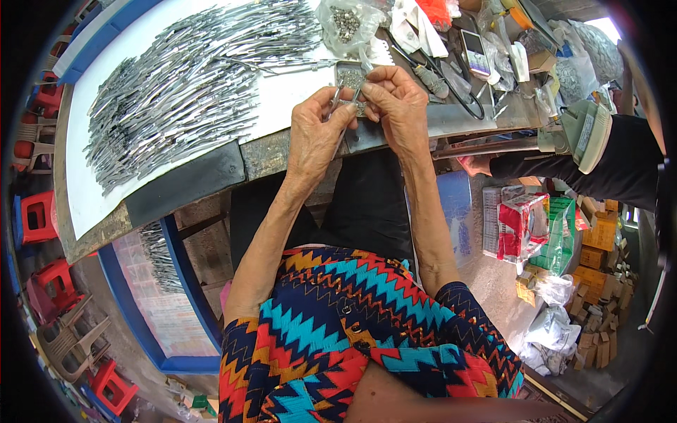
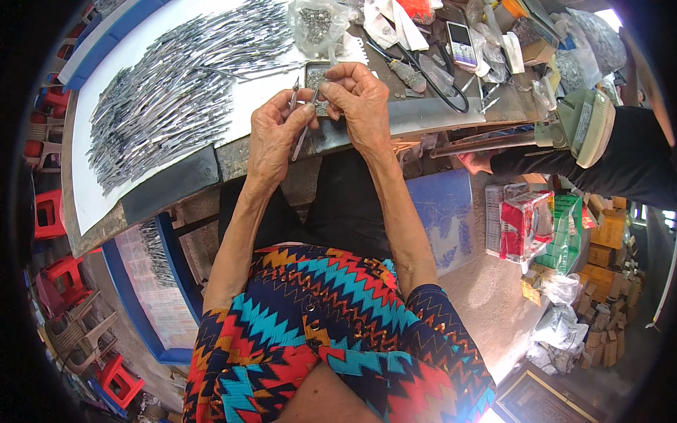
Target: Assembling small metal hardware components at a workbench.
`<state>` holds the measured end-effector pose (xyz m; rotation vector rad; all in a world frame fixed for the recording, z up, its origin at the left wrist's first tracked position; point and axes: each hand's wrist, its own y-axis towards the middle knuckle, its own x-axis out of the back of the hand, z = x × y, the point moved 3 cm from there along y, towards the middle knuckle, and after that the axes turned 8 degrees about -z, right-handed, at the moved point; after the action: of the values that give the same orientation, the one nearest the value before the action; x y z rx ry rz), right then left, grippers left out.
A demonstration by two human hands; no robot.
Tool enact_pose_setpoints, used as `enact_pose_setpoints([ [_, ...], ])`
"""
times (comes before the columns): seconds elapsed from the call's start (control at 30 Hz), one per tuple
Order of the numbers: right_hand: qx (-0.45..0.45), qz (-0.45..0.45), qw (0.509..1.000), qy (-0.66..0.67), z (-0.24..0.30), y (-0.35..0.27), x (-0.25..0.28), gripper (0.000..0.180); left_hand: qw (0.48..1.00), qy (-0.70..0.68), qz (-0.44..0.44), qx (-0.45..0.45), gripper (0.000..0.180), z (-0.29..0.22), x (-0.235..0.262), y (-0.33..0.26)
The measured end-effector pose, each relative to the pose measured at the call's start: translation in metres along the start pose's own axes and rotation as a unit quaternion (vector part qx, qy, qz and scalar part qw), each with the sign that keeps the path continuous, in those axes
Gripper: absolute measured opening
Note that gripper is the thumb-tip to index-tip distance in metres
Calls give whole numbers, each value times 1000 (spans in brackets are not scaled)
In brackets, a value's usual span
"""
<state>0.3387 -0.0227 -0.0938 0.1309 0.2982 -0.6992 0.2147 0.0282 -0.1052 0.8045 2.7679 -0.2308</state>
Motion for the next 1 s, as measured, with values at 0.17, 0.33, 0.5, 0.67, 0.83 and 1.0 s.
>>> enact_pose_setpoints([
  [0.17,42,-10,995,-91,2,-1,0,22,1000,-2,20,0,21,-3,-1,1],
  [0.33,65,18,986,-152,12,1,-7,20,997,63,5,-49,20,-9,-5,1],
  [0.5,103,1,964,-245,24,30,-7,16,993,81,-24,-86,21,-10,-2,-2],
  [0.67,344,15,805,-483,15,78,-17,13,988,114,-32,-102,20,-11,1,-5],
  [0.83,399,77,644,-648,-1,100,-25,14,984,140,-24,-109,22,-11,3,-7],
  [1.0,344,117,598,-714,-2,113,-36,15,985,127,-24,-112,22,-14,3,-8],
])
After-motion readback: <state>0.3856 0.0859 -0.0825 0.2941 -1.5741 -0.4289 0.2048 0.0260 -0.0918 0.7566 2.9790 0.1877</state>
